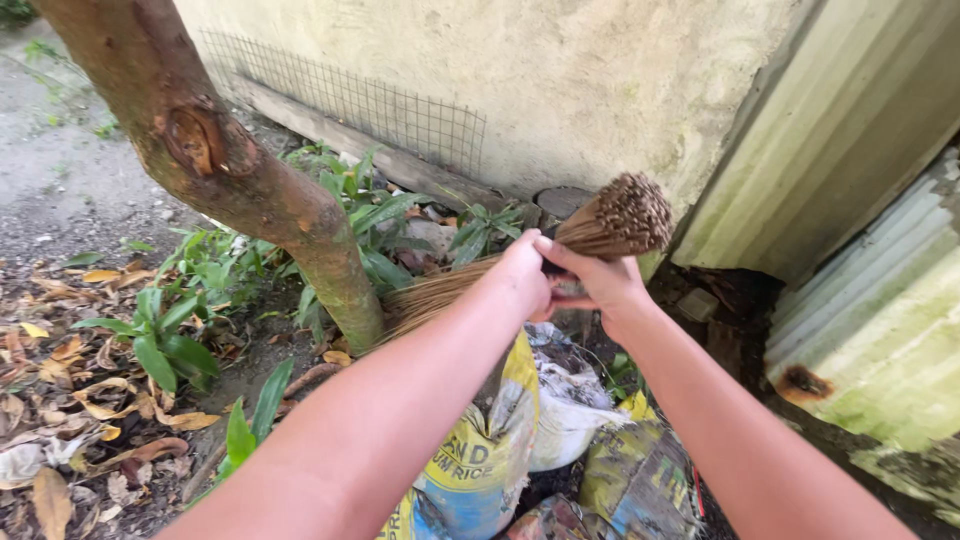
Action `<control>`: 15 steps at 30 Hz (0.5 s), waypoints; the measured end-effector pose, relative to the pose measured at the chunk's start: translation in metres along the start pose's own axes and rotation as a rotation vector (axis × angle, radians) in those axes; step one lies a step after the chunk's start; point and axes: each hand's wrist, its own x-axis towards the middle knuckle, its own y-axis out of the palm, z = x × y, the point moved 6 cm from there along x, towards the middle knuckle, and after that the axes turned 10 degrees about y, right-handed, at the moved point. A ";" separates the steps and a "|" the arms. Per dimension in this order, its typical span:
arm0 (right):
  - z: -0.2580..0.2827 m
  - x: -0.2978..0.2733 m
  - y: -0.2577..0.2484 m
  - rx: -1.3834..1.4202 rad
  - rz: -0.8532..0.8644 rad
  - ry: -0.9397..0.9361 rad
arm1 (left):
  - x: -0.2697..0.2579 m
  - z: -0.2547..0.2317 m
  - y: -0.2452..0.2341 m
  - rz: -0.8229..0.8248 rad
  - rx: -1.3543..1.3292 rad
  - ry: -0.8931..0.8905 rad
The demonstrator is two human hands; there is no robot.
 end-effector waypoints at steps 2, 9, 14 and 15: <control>0.015 0.010 0.008 0.095 0.037 -0.130 | 0.007 -0.022 -0.002 0.116 0.014 0.062; 0.004 0.075 0.020 0.071 -0.046 -0.419 | 0.043 -0.023 -0.051 0.196 0.325 0.399; -0.073 0.101 0.048 -0.327 -0.223 -0.311 | 0.043 0.033 -0.127 0.048 0.578 0.310; -0.077 0.098 0.052 -0.445 -0.263 -0.288 | 0.038 0.037 -0.135 0.026 0.635 0.273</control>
